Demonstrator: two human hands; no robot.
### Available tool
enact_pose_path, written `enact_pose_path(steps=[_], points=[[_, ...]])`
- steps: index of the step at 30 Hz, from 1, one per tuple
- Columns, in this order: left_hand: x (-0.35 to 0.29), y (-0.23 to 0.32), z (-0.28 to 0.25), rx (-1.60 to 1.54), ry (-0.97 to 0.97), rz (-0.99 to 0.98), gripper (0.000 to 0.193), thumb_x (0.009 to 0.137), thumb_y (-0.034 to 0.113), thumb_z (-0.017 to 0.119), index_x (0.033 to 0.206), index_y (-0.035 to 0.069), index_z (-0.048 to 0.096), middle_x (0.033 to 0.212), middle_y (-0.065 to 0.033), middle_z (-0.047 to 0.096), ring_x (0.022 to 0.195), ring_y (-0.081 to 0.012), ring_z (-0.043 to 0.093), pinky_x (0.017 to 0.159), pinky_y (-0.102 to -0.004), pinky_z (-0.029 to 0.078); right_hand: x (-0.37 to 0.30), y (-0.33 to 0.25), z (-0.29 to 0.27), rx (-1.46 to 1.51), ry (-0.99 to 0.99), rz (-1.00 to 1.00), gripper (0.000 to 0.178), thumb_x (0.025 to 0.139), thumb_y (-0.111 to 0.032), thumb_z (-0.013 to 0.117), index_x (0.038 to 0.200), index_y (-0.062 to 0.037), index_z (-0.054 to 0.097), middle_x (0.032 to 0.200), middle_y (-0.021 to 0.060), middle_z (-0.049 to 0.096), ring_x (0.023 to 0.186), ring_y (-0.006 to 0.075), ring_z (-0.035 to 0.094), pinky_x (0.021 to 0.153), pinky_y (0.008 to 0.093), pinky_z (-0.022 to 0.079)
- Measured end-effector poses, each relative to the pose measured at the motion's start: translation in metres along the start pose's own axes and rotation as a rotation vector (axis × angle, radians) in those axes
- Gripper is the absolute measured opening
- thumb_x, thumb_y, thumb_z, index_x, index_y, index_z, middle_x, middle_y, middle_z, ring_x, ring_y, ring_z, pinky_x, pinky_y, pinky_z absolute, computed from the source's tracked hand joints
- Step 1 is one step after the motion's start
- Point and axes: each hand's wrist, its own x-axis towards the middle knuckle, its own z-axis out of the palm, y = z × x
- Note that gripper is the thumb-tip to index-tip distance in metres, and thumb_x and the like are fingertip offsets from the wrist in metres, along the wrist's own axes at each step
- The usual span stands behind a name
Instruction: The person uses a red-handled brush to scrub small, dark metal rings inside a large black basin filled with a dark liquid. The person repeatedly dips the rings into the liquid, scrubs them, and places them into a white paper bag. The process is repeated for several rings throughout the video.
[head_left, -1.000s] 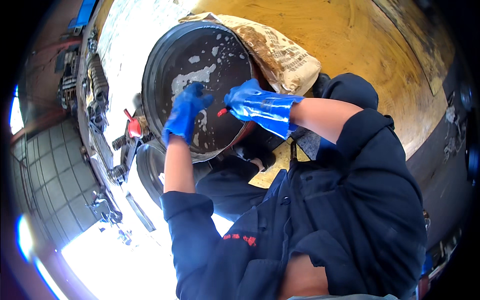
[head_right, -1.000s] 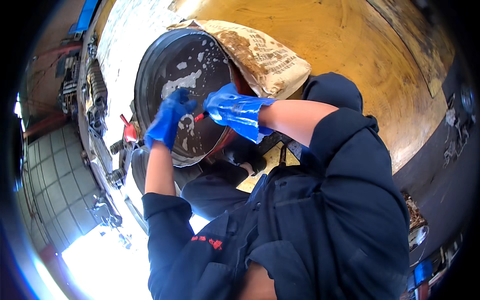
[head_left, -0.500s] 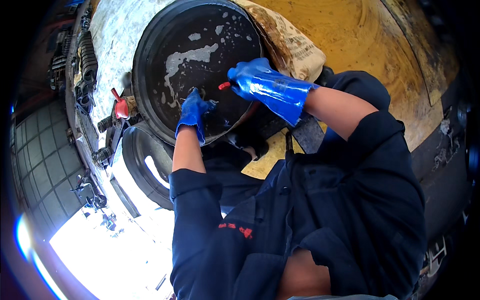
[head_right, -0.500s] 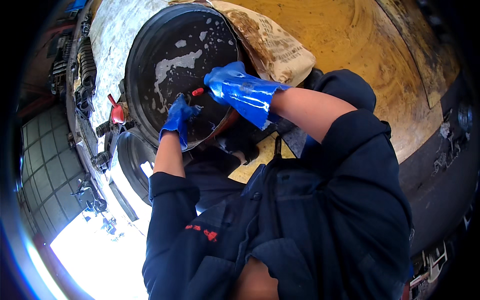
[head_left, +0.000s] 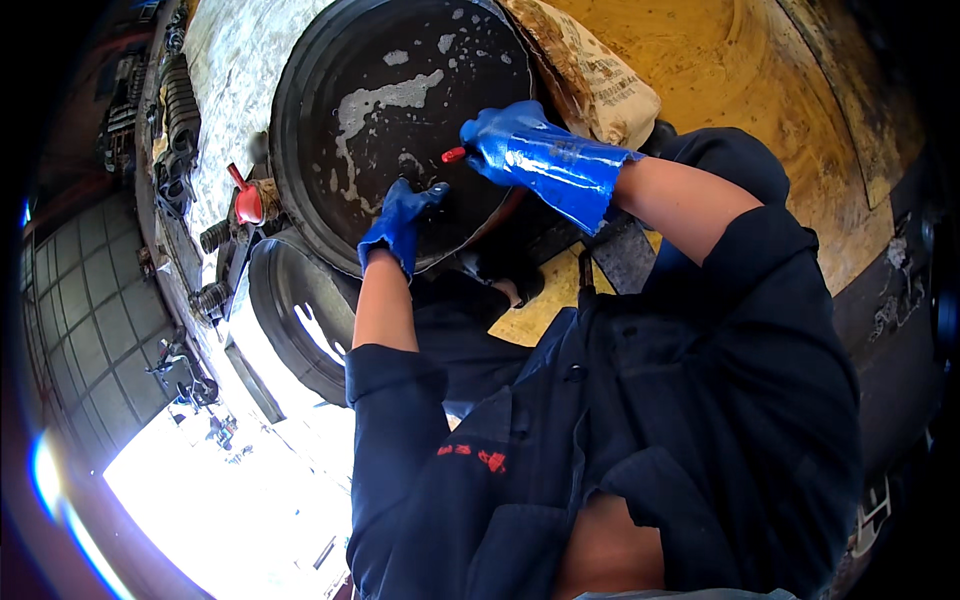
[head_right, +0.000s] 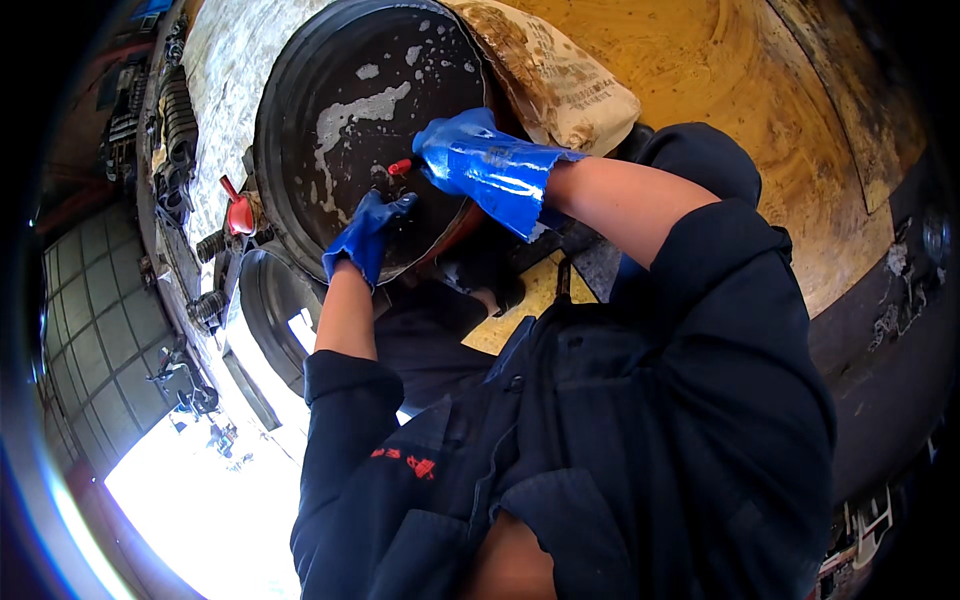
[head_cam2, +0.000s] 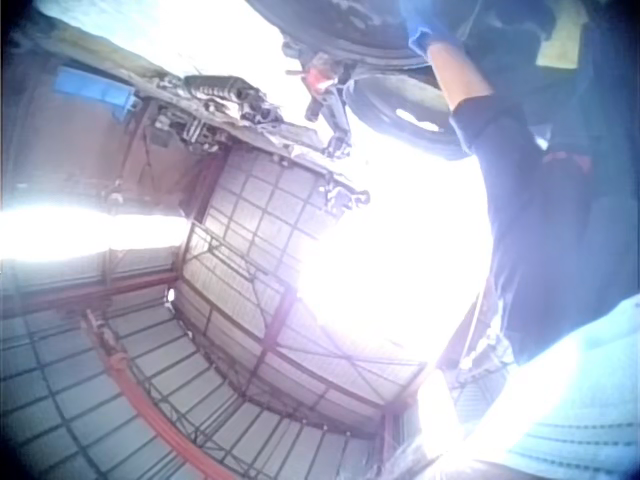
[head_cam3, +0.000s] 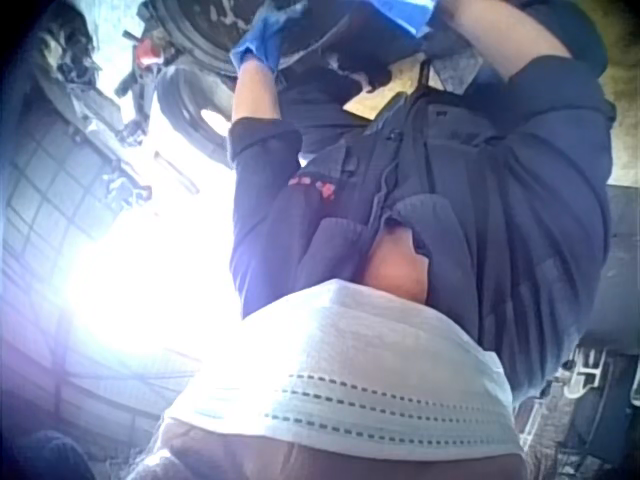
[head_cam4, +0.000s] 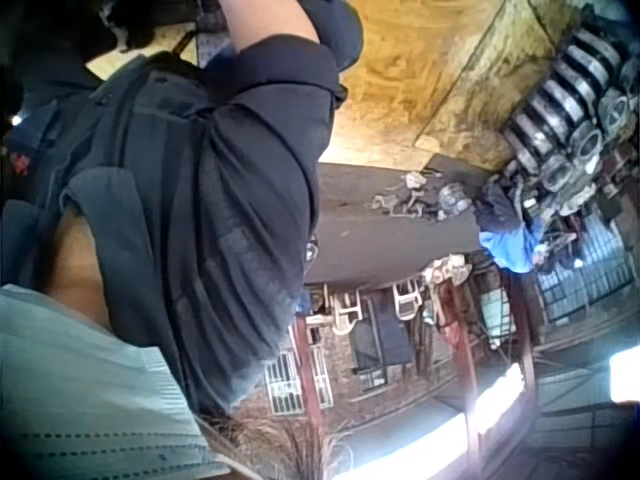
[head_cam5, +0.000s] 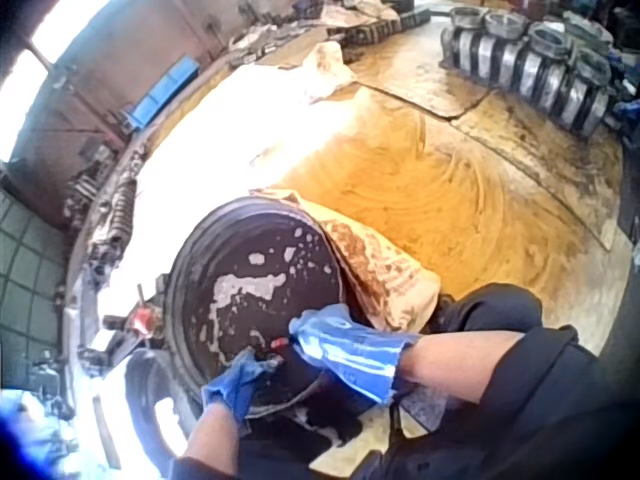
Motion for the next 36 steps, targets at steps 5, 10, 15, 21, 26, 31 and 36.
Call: enact_pose_path(steps=[5,10,15,21,26,31,36], points=[[0.001,0.045,0.021,0.402,0.111,0.136,0.051,0.081,0.027,0.079,0.118,-0.005,0.067,0.105,-0.0219,0.075,0.099,-0.0316,0.073,0.085,-0.0432,0.056,-0.002,0.017,0.004,-0.003,-0.014,0.036,0.028,0.091,-0.037,0.066,0.11,-0.0166,0.071,0.102,0.008,0.072,0.092,0.0308,0.073,0.076,0.0456,0.058],[-0.059,0.082,0.011,0.284,0.041,0.05,0.043,0.084,0.023,0.08,0.118,0.0,0.071,0.107,-0.0177,0.076,0.098,-0.0263,0.073,0.086,-0.0391,0.056,0.003,0.001,0.002,0.03,-0.014,0.007,0.029,0.09,-0.035,0.067,0.111,-0.0163,0.072,0.103,0.0089,0.072,0.094,0.0304,0.073,0.078,0.0455,0.058],[-0.041,0.05,0.021,0.039,-0.057,0.076,0.046,0.082,0.024,0.085,0.12,0.001,0.071,0.104,-0.0127,0.076,0.093,-0.0208,0.072,0.084,-0.0357,0.056,0.007,0.022,0.011,0.041,0.075,-0.01,0.028,0.088,-0.033,0.068,0.109,-0.0149,0.073,0.103,0.0086,0.074,0.093,0.0323,0.073,0.076,0.0453,0.058],[-0.066,0.027,0.001,-0.24,0.056,0.169,0.03,0.089,0.013,0.077,0.114,-0.001,0.071,0.097,-0.0099,0.075,0.09,-0.0196,0.071,0.081,-0.0333,0.056,0.025,0.01,0.015,-0.121,-0.194,0.069,0.024,0.085,-0.027,0.068,0.105,-0.0173,0.077,0.099,0.0089,0.077,0.093,0.0333,0.074,0.076,0.0457,0.058],[-0.114,0.062,-0.007,0.15,0.323,0.105,0.041,0.088,0.019,0.079,0.124,0.002,0.069,0.106,-0.012,0.076,0.093,-0.0206,0.071,0.085,-0.0353,0.057,0.023,0.008,0.006,0.266,0.072,0.201,0.033,0.091,-0.041,0.07,0.111,-0.0146,0.075,0.092,0.008,0.076,0.088,0.0268,0.074,0.082,0.0398,0.058],[-0.133,0.058,-0.025,-0.645,0.131,0.009,0.034,0.089,0.012,0.075,0.119,-0.003,0.069,0.106,-0.0134,0.075,0.096,-0.0234,0.071,0.082,-0.0358,0.058,0.024,-0.007,-0.004,0.708,0.085,0.109,0.033,0.094,-0.038,0.071,0.118,-0.015,0.072,0.094,0.0051,0.075,0.088,0.0209,0.073,0.084,0.0394,0.06],[-0.134,0.064,-0.002,-0.691,-0.021,0.334,0.025,0.094,0.011,0.069,0.117,0.002,0.071,0.104,-0.0089,0.073,0.091,-0.0167,0.068,0.079,-0.0306,0.055,0.024,-0.025,0.023,0.612,0.083,-0.209,0.032,0.096,-0.041,0.067,0.116,-0.0159,0.073,0.101,0.0069,0.075,0.096,0.0221,0.072,0.092,0.0391,0.057]])
